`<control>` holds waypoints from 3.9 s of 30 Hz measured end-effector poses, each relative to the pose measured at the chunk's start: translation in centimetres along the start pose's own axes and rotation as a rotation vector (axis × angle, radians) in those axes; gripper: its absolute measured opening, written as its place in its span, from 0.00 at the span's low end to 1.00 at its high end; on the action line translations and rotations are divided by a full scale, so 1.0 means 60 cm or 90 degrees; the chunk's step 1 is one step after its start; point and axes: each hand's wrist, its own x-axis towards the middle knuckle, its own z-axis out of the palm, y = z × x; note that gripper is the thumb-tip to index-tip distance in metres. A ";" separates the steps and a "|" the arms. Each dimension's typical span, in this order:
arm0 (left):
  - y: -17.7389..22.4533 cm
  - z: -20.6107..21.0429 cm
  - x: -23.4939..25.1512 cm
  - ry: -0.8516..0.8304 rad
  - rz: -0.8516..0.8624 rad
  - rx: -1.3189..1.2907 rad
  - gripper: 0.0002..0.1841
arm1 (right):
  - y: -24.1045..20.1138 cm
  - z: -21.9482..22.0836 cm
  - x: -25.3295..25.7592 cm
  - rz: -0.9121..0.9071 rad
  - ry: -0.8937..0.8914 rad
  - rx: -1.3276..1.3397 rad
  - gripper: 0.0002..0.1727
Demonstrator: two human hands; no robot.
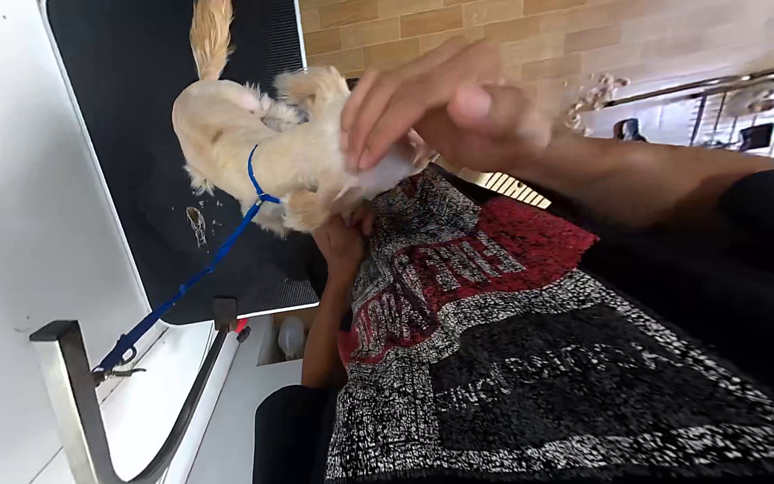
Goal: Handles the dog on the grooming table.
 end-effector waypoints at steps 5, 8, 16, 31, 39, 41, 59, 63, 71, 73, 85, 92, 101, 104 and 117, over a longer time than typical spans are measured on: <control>-0.006 0.010 -0.015 0.018 -0.015 -0.076 0.26 | 0.006 -0.010 -0.037 0.030 -0.072 -0.226 0.22; 0.000 0.015 -0.028 0.073 -0.008 -0.085 0.28 | 0.004 -0.001 -0.078 0.091 -0.116 -0.364 0.38; -0.006 0.014 -0.032 0.184 0.059 0.127 0.22 | -0.040 0.042 -0.106 0.216 -0.160 -0.723 0.40; -0.006 0.007 -0.024 0.067 0.028 0.008 0.27 | -0.054 0.014 -0.094 0.185 -0.215 -0.640 0.20; -0.014 -0.004 -0.045 0.136 -0.028 0.003 0.29 | -0.017 -0.010 -0.107 0.194 -0.258 -0.342 0.07; -0.011 -0.001 -0.046 0.123 -0.038 -0.068 0.31 | -0.007 -0.010 -0.121 0.217 -0.250 -0.417 0.11; 0.047 -0.009 0.013 0.145 0.146 -0.061 0.35 | 0.094 -0.055 -0.229 1.053 -0.039 -0.052 0.33; 0.037 -0.008 0.003 0.162 0.106 -0.087 0.35 | 0.111 -0.056 -0.236 1.023 0.092 -0.134 0.33; 0.041 -0.024 -0.004 0.198 0.139 -0.038 0.26 | 0.158 -0.061 -0.262 0.960 0.182 -0.323 0.36; 0.053 -0.034 -0.001 0.166 0.151 -0.059 0.30 | 0.171 -0.066 -0.266 0.921 0.123 -0.383 0.35; 0.054 -0.030 -0.014 0.152 0.137 -0.075 0.23 | 0.188 -0.066 -0.256 0.822 -0.032 -0.466 0.30; 0.050 -0.032 -0.004 0.203 0.105 -0.080 0.34 | 0.192 -0.074 -0.259 1.006 -0.123 -0.367 0.44; 0.026 -0.016 -0.006 0.165 0.061 -0.134 0.35 | 0.177 -0.067 -0.259 0.976 -0.107 -0.327 0.38; 0.028 -0.018 -0.004 0.167 0.059 -0.151 0.35 | 0.160 -0.068 -0.230 0.871 -0.135 -0.328 0.28; 0.023 -0.014 0.003 0.125 0.055 -0.085 0.35 | 0.043 -0.046 -0.039 0.171 -0.093 -0.393 0.22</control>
